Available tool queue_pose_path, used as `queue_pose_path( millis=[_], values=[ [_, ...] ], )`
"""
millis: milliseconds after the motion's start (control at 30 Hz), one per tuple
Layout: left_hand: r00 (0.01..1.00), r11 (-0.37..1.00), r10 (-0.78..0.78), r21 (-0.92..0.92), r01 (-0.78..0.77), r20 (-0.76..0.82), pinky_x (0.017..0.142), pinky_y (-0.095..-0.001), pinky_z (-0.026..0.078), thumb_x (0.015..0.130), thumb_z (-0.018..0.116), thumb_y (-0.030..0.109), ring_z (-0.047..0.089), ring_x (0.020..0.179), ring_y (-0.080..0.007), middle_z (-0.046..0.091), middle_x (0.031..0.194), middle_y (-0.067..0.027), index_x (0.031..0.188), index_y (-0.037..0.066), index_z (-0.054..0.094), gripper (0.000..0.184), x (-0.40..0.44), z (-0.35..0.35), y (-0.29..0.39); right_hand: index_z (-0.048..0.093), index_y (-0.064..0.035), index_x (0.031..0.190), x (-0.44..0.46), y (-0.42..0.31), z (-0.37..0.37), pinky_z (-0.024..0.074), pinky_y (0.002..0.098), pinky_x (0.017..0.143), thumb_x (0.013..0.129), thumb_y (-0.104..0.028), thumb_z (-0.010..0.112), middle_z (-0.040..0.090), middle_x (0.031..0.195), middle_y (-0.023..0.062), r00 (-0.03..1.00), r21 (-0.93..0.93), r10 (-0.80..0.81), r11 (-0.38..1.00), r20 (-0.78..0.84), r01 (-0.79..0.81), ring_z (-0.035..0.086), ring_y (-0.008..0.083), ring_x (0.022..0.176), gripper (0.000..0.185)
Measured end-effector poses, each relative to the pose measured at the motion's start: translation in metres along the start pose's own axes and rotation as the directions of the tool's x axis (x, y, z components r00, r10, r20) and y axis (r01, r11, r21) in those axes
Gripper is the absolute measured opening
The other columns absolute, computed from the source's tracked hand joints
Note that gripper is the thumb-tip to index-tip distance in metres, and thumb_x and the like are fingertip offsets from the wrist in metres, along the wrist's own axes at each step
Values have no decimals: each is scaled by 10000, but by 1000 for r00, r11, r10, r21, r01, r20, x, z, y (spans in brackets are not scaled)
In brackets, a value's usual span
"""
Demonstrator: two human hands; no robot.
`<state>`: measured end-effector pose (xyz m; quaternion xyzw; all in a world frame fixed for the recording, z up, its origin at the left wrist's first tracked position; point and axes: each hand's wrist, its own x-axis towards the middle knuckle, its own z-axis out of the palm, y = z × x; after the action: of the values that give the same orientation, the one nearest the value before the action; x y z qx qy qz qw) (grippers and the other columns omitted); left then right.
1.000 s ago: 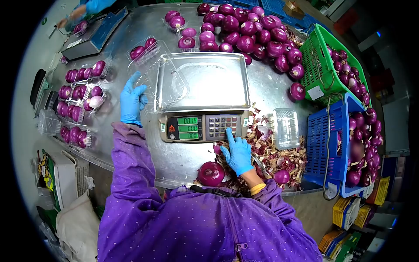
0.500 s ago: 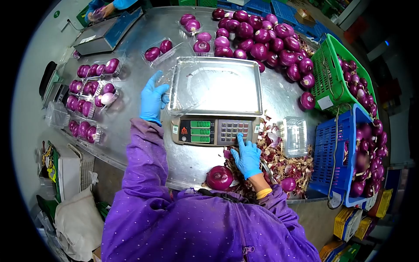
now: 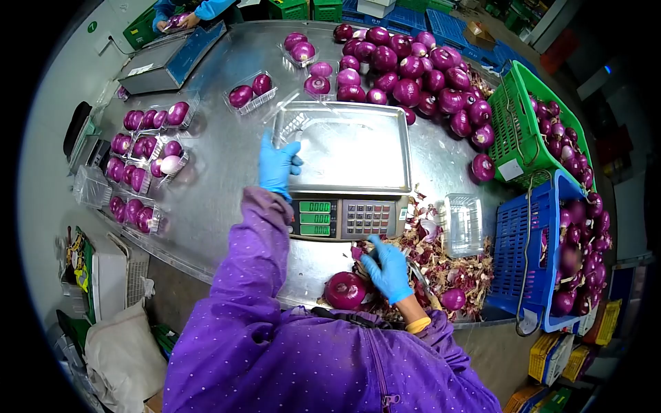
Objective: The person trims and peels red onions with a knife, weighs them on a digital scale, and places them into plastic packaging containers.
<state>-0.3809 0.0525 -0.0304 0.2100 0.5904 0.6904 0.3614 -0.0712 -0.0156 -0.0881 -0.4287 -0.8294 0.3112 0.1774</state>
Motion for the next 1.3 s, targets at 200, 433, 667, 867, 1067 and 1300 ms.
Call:
queue_pose_path(
  millis=[200, 433, 667, 867, 1067, 1300],
  values=[
    [994, 994, -109, -17, 109, 26, 361, -261, 450, 779, 668, 9, 587, 503, -174, 623, 754, -144, 1483, 25, -18, 983, -9, 34, -21, 363, -132, 1421, -31, -31, 19, 449, 473, 852, 707, -554, 730, 548, 1140, 204, 923, -64, -151, 981, 354, 185, 560, 387, 960, 907],
    [992, 992, -124, 31, 124, -9, 394, -240, 437, 847, 630, 54, 545, 443, -139, 628, 710, -112, 1479, 45, 126, 809, -35, -11, -3, 271, -143, 1457, -17, -34, 22, 467, 468, 899, 654, -517, 778, 530, 1159, 245, 738, -34, 12, 999, 675, 15, 554, 425, 1069, 1021],
    [976, 969, 210, 143, -201, -50, 561, -197, 470, 889, 617, 88, 570, 591, -81, 619, 714, -31, 1318, 33, 498, 448, -55, -87, 36, 325, -66, 1430, -30, -4, 9, 398, 402, 1023, 620, -365, 834, 474, 1265, 243, 883, 382, -56, 913, 466, -144, 496, 354, 1176, 1003],
    [985, 976, 122, 163, -141, 122, 676, -218, 499, 898, 597, 104, 607, 723, -97, 637, 841, -37, 1283, 5, 522, 405, -94, -71, -7, 313, -64, 1446, -34, 11, -31, 346, 365, 1095, 663, -264, 848, 403, 1420, 138, 868, 651, 166, 599, 469, -466, 429, 255, 1282, 970],
    [438, 598, -636, 46, 800, 636, 1040, -412, 419, 934, 527, 445, 484, 1248, -247, 484, 1347, -126, 1388, 71, 389, 604, -195, -18, -51, 342, -41, 1416, -17, -49, -38, 357, 365, 1075, 696, -308, 825, 426, 1369, 169, 951, 504, 36, 841, 308, -196, 445, 269, 1263, 907],
    [485, 692, -627, 150, 706, 609, 1015, -370, 441, 852, 632, 342, 539, 1168, -255, 513, 1293, -141, 1338, 42, 439, 602, -188, -60, -62, 385, -94, 1421, 1, -18, -21, 386, 439, 791, 905, -360, 558, 531, 980, 154, 995, -212, 91, 974, 49, -79, 491, 331, 893, 606]
  ],
)
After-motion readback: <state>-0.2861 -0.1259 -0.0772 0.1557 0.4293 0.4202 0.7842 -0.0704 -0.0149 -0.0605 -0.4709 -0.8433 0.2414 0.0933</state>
